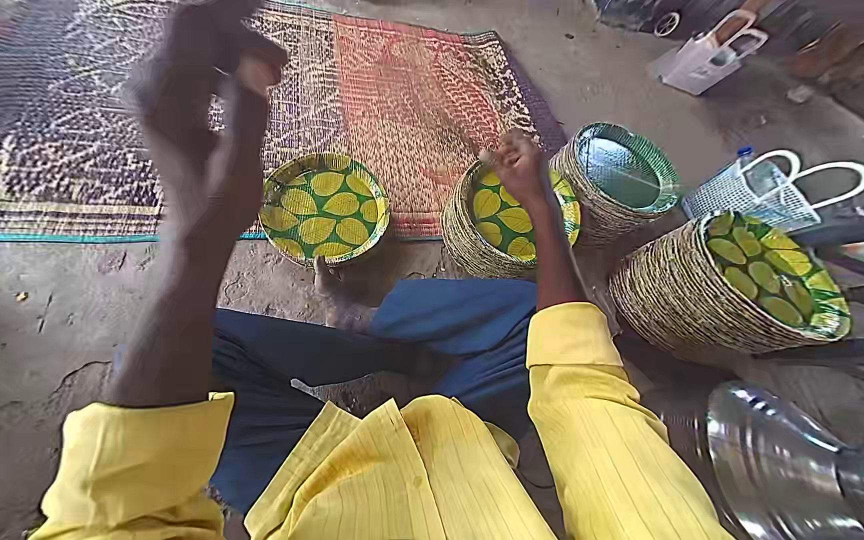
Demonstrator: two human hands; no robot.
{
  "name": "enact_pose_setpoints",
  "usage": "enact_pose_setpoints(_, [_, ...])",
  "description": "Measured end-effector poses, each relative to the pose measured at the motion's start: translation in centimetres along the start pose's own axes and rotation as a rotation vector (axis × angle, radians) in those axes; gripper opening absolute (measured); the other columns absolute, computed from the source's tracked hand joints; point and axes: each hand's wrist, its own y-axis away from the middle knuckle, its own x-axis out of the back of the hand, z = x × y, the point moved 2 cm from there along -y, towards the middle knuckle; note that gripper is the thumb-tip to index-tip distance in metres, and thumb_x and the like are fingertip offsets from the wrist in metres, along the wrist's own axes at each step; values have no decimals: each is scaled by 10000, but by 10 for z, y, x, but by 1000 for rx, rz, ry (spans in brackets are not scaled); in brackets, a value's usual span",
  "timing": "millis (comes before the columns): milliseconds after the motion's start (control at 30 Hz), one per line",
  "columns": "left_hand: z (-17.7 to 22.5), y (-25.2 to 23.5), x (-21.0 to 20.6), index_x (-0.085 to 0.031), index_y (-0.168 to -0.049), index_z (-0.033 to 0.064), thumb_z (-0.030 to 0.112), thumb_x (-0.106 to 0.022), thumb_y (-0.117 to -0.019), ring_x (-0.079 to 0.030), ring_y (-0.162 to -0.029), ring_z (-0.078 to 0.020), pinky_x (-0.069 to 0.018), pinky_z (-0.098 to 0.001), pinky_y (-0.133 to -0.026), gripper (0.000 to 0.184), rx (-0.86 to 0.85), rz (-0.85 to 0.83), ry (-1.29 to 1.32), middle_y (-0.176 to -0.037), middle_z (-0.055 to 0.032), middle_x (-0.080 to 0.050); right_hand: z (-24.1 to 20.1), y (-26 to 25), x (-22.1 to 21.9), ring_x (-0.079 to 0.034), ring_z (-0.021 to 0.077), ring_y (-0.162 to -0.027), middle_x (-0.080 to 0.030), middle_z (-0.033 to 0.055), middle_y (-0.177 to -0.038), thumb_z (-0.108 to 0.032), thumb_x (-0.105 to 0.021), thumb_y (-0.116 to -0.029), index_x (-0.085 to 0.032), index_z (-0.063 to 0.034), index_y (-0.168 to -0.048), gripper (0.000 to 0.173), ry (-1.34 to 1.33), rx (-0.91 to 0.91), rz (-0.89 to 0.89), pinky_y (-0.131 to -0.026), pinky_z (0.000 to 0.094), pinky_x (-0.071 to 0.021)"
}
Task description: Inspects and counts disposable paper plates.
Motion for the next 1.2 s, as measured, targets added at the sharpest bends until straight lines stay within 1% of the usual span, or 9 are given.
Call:
enact_pose_setpoints(67, [-37,30,-56,-572,-1393,-20,298,-441,-1053,-656,-1149,-251,-516,-439,-1004,483,414,-237,-176,-1239,-181,-683,56,-1,-62,-543,519,-1280,-529,364,-1394,-452,-758,-920,-505,74,-1437,779,192,-197,-269,-1042,694,-439])
enact_pose_setpoints(100, [-66,49,-78,-558,-1418,-17,294,-461,-1063,-625,-1240,-351,-476,-544,-1070,482,517,-381,-232,-1309,-233,-652,76,7,-87,-515,538,-1306,-500,374,-1424,-463,-784,-897,-490,65,-1457,823,242,-270,-355,-1047,713,-424])
enact_pose_setpoints(167, [-118,93,-114,-568,-1426,23,332,-536,-1057,-571,-1283,-453,-432,-659,-1051,482,621,-566,-363,-1345,-266,-618,95,24,-116,-527,528,-1298,-499,358,-1436,-457,-801,-882,-496,49,-1461,827,333,-368,-415,-1030,702,-443])
enact_pose_setpoints(300, [-197,168,-124,-501,-1504,67,477,-528,-1040,-442,-1397,-482,-359,-708,-1067,621,905,-654,-553,-1493,-281,-493,87,31,-122,-554,475,-1287,-518,299,-1450,-420,-709,-963,-543,2,-1444,661,419,-469,-392,-1025,651,-461])
enact_pose_setpoints(500, [-234,221,-104,-686,-1313,147,497,-493,-1053,-490,-1365,-440,-351,-693,-1091,477,983,-1001,-653,-1404,-217,-588,91,19,-112,-597,410,-1270,-637,253,-1339,-312,-606,-1039,-640,-23,-1360,433,348,-489,-409,-1080,590,-440])
enact_pose_setpoints(833, [-236,227,-104,-743,-1207,146,445,-527,-1051,-477,-1365,-433,-365,-707,-1062,401,1013,-922,-531,-1377,-186,-610,92,19,-108,-597,375,-1278,-662,227,-1321,-307,-615,-1044,-685,-34,-1309,387,249,-524,-361,-1104,567,-419])
enact_pose_setpoints(967, [-235,230,-108,-756,-1186,152,430,-533,-1048,-494,-1346,-429,-377,-693,-1049,381,993,-893,-524,-1348,-177,-633,99,21,-104,-632,375,-1193,-702,227,-1218,-285,-617,-1046,-741,-43,-1217,322,166,-587,-278,-1045,573,-447])
enact_pose_setpoints(1100, [-231,229,-107,-744,-1220,146,393,-542,-1045,-501,-1344,-418,-375,-690,-1057,364,1024,-871,-503,-1349,-170,-635,69,20,-102,-629,398,-1211,-677,240,-1257,-199,-497,-1067,-708,-1,-1216,326,477,-505,-273,-1029,570,-469])
enact_pose_setpoints(1200, [-232,232,-102,-727,-1222,99,355,-531,-1051,-540,-1308,-411,-382,-668,-1063,365,1008,-732,-529,-1291,-188,-662,29,14,-93,-621,444,-1202,-627,279,-1311,-158,-444,-1081,-662,40,-1268,349,573,-386,-99,-1010,591,-483])
